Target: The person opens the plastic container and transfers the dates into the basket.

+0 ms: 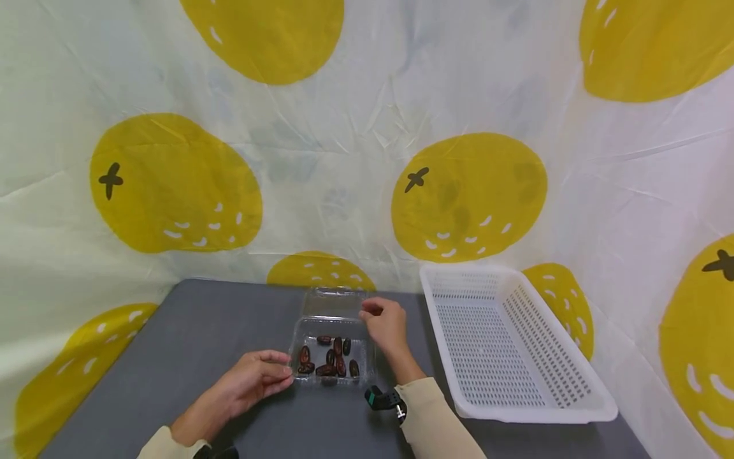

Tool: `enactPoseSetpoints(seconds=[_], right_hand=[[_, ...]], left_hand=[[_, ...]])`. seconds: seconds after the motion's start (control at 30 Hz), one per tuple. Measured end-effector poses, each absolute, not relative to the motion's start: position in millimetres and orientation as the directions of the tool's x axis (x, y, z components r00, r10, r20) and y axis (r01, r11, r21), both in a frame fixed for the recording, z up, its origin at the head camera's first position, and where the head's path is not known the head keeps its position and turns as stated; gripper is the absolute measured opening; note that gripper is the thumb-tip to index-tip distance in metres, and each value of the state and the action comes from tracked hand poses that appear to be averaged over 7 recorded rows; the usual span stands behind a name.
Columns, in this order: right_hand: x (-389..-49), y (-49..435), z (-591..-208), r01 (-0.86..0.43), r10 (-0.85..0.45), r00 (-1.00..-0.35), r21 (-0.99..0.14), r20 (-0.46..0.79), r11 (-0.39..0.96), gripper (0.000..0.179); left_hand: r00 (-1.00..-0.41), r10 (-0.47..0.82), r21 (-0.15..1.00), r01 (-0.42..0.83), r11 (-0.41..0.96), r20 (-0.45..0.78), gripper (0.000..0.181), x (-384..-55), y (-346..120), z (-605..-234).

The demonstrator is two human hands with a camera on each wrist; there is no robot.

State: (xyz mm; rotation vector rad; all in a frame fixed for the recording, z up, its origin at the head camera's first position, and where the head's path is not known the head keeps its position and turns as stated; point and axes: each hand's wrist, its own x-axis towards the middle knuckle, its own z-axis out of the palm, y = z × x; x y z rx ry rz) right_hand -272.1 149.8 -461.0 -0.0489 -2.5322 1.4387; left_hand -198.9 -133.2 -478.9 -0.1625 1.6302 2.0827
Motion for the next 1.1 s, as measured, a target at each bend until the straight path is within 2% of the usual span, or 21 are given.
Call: enactPoseSetpoints(seconds=[0.33, 1.1], right_hand=[[-265.8, 146.6, -454.1, -0.105, 0.049, -0.987, -0.855, 0.150, 0.508, 0.020], [-257.6, 133.9, -442.4, -0.133, -0.110, -0.990, -0.847, 0.089, 0.515, 0.017]], left_hand=[[-0.869, 0.280, 0.871, -0.462, -0.166, -0.407, 0.034, -199.7, -132.0, -475.8], [-0.875, 0.278, 0.882, -0.448, -0.150, -0.397, 0.036, -205.1, -132.0, -470.0]])
